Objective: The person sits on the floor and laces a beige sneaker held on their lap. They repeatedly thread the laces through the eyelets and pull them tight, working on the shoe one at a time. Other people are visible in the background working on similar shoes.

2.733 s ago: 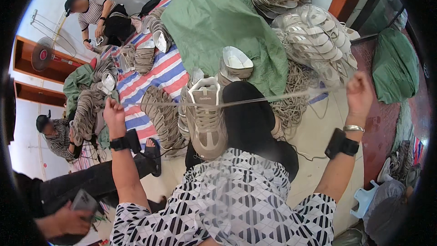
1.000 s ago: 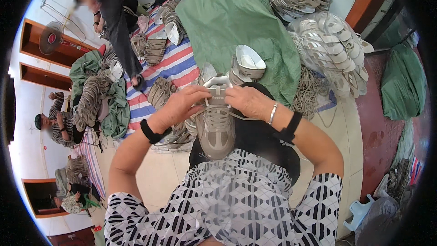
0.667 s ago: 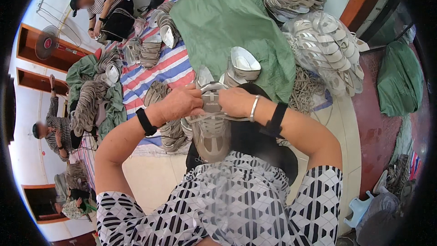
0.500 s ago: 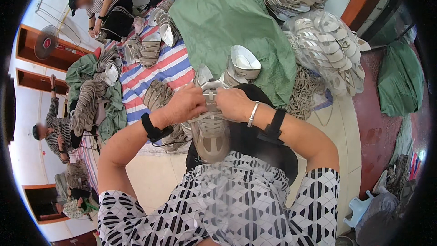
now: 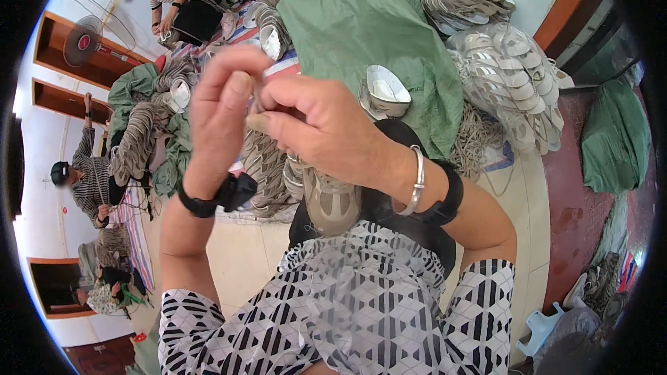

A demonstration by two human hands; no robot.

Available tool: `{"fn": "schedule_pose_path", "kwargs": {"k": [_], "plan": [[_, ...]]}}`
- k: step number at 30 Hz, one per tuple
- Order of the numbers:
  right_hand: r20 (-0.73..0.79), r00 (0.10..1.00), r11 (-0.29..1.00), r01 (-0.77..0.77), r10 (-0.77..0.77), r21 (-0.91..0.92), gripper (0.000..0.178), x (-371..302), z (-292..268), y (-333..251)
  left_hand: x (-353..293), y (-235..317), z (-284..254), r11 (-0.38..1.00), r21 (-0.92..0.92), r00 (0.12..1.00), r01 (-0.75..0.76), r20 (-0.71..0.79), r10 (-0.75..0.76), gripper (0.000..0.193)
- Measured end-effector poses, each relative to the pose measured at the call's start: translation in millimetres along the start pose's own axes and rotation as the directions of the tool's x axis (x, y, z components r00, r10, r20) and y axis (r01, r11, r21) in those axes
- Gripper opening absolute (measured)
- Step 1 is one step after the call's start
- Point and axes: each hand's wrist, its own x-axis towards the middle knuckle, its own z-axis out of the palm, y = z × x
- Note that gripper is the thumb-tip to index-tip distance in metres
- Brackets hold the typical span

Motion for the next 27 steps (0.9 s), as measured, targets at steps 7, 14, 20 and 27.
{"fn": "schedule_pose_path", "kwargs": {"k": [7, 14, 20, 27], "plan": [[0.026, 0.994, 0.993, 0.108, -0.107, -0.053, 0.016, -22, -19, 7, -52, -61, -17, 0.735, -0.241, 0.723, 0.634, 0.522, -0.452, 0.025], [-0.347, 0.925, 0.822, 0.073, 0.157, 0.564, 0.015, -73, -100, 44, -79, -97, -63, 0.584, -0.564, 0.745, 0.585, 0.089, -0.661, 0.022], [-0.47, 0.78, 0.867, -0.495, 0.413, -0.061, 0.014, -112, -122, 127, -97, -123, -68, 0.58, -0.601, 0.66, 0.549, -0.113, -0.743, 0.021], [-0.494, 0.854, 0.554, -0.493, 0.162, -0.671, 0.012, -122, -120, 162, -105, -148, -114, 0.578, -0.772, 0.629, 0.263, -0.317, -0.71, 0.018]]}}
